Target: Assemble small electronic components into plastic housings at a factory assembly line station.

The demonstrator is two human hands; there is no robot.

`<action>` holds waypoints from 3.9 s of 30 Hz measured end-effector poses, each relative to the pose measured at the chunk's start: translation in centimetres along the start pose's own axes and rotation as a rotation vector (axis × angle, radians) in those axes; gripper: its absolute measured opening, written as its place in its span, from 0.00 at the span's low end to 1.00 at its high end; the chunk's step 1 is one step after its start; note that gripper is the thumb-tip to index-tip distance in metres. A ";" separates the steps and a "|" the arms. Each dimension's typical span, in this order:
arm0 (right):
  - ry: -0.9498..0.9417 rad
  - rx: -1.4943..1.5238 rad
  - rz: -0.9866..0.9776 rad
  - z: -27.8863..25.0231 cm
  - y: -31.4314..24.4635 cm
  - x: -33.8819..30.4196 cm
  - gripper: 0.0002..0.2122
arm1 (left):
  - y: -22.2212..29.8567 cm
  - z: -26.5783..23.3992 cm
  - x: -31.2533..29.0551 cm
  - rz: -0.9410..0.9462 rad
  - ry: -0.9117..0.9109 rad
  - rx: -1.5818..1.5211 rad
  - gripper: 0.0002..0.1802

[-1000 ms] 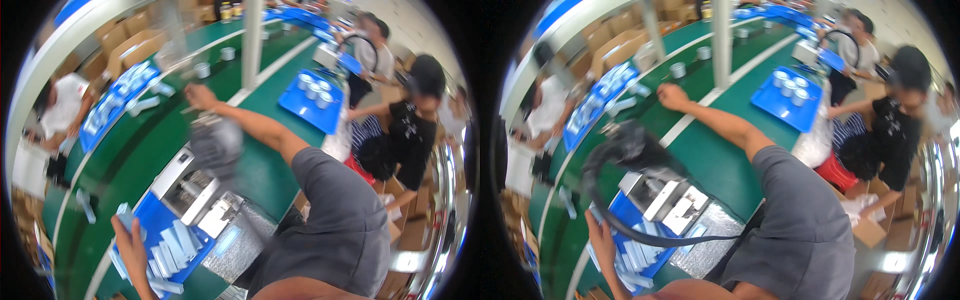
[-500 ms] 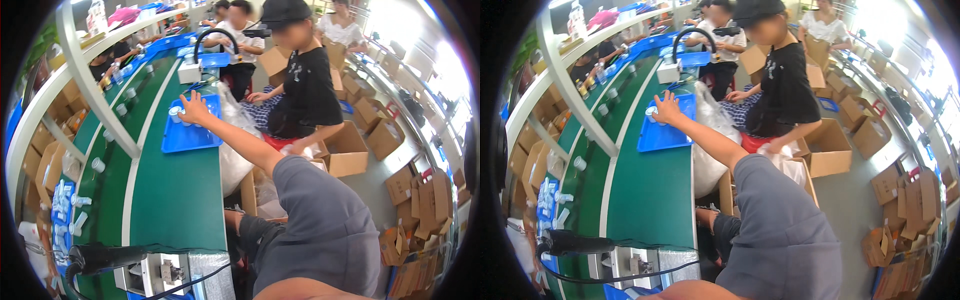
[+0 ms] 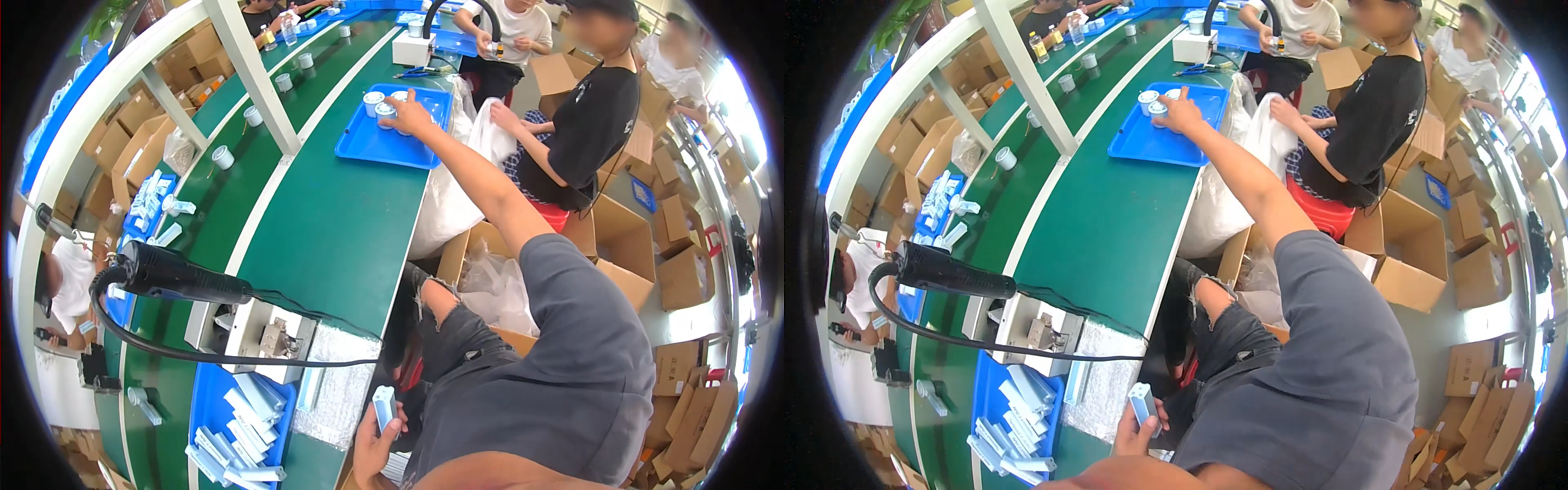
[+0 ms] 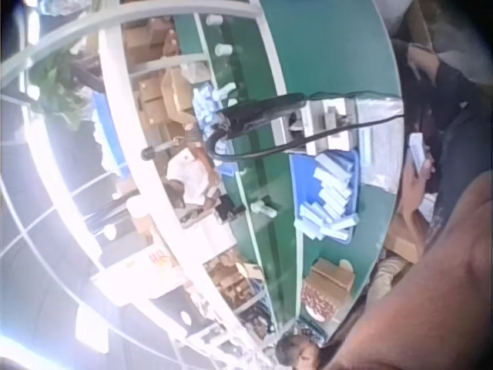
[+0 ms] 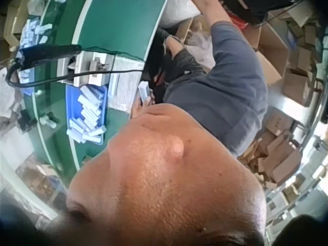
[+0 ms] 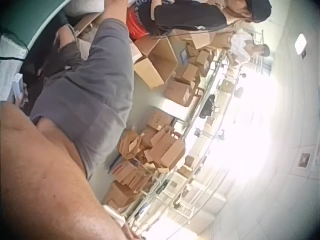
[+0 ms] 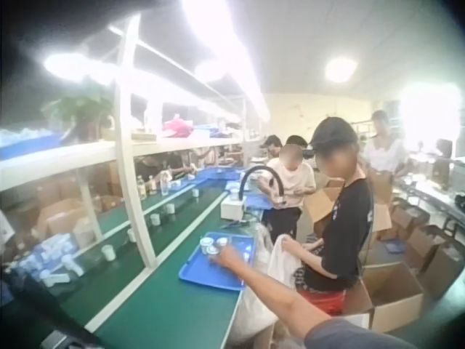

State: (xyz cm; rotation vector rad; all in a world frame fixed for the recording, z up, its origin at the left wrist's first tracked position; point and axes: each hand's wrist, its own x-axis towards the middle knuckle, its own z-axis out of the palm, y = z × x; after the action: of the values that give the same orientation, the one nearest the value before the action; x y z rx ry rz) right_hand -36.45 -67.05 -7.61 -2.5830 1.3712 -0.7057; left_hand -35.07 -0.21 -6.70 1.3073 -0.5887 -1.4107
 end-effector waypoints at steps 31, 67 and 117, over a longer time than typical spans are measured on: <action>-0.096 0.055 -0.314 -1.6 0.2 -0.2 0.39 | -6.1 8.2 10.4 0.042 0.080 0.211 0.20; -0.324 0.236 -0.291 -1.5 -15.0 -17.8 0.34 | -1.9 3.0 2.8 0.673 0.575 -0.368 0.22; -1.426 1.430 -0.269 -7.7 -23.6 -39.9 0.27 | 0.4 2.3 2.8 0.840 1.083 -0.287 0.27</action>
State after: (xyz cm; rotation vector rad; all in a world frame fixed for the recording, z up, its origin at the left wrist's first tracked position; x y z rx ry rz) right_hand -41.32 -20.32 -6.72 -1.2916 -0.0805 0.2335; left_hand -36.48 -3.55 -6.77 1.1622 -0.1186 -0.0103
